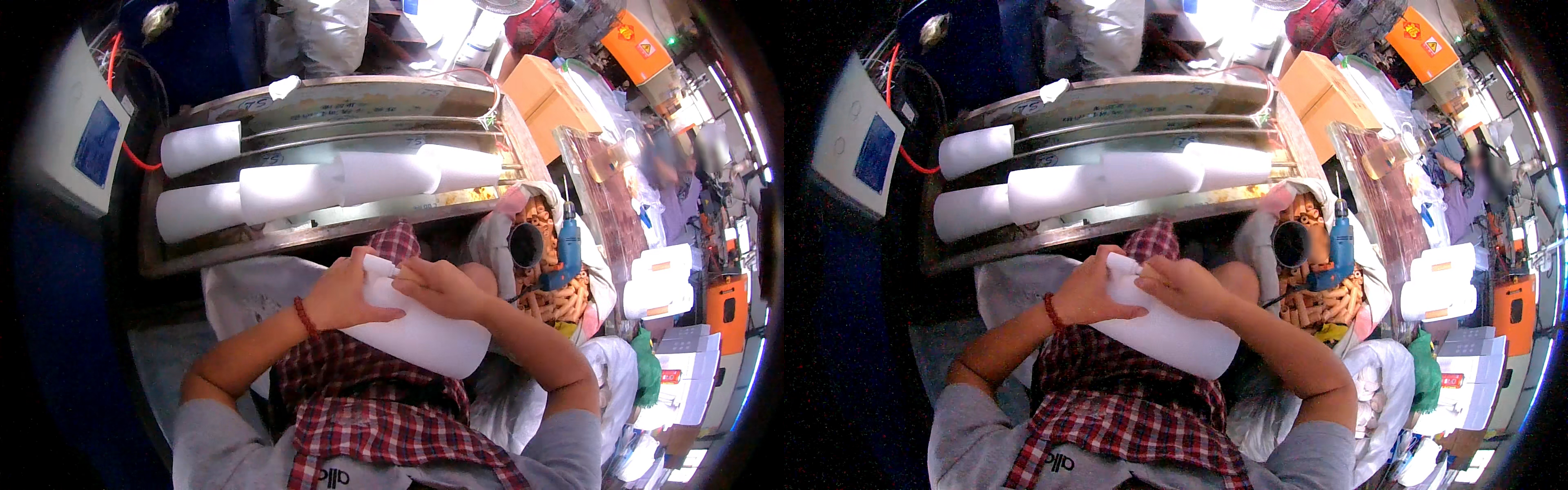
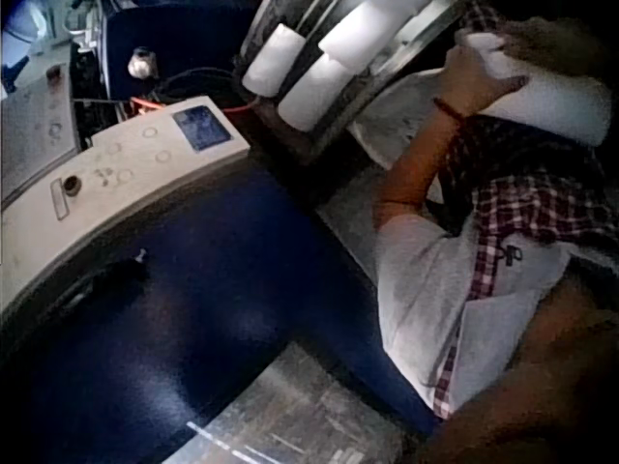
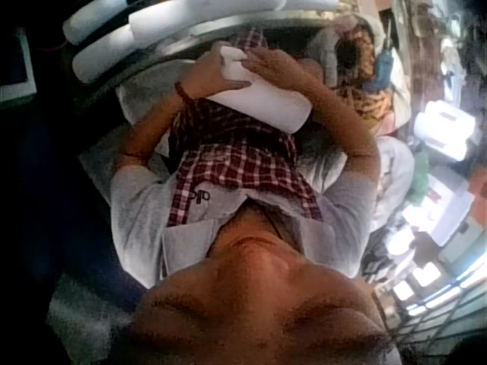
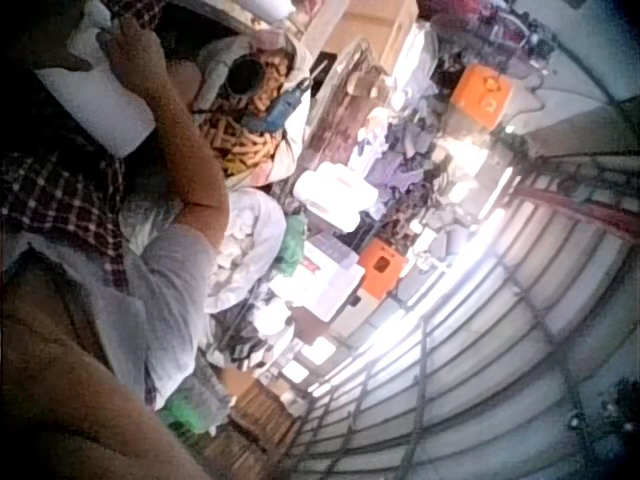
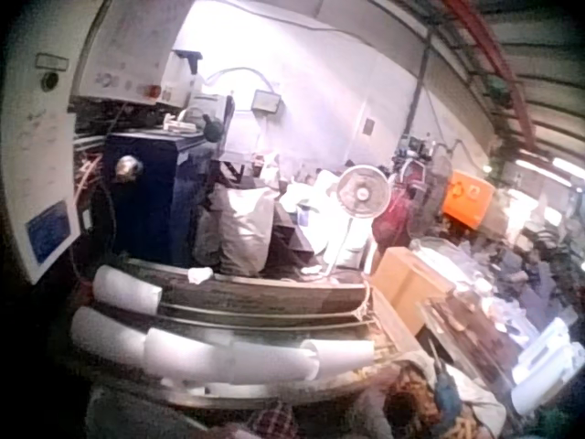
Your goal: The person processes plastic conical parts by wiping them with a cloth, assembling smaller plastic pieces together, and drilling a hole into a plastic rod using a power drill.
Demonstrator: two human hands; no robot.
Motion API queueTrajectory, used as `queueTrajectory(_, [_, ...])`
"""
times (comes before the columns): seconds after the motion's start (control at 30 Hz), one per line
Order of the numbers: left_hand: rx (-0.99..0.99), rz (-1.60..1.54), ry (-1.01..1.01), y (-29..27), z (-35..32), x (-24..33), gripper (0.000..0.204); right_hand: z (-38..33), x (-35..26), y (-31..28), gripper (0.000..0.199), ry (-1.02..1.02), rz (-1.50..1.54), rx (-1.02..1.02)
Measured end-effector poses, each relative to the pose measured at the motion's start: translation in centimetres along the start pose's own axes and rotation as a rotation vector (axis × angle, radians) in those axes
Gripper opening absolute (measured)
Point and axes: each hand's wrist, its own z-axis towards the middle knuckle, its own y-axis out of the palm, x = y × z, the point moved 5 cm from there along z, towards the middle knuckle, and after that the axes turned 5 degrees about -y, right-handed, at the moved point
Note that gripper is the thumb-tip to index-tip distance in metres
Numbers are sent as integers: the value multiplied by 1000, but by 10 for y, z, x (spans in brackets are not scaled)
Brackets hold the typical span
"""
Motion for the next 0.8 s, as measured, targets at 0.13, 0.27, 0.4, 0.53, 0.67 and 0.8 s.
queueTrajectory(0.13, [-38, 31, -20, 0, -1, -1, 90, -1, -10, 0, 32, 112, -259, -48])
queueTrajectory(0.27, [-39, 25, -6, 3, 0, 0, 91, -2, -11, 9, 33, -38, -643, -22])
queueTrajectory(0.4, [17, 93, 55, 3, -7, 0, 93, 5, -10, 5, 35, 163, -429, -108])
queueTrajectory(0.53, [68, 64, 159, 7, -12, 1, 95, 7, -4, 7, 33, 343, 244, -288])
queueTrajectory(0.67, [-9, -8, -9, 9, 0, -13, 95, 8, -18, 6, 28, 120, -435, -58])
queueTrajectory(0.8, [-54, -40, -42, 10, -2, -9, 96, 1, -19, 13, 26, 106, -830, -33])
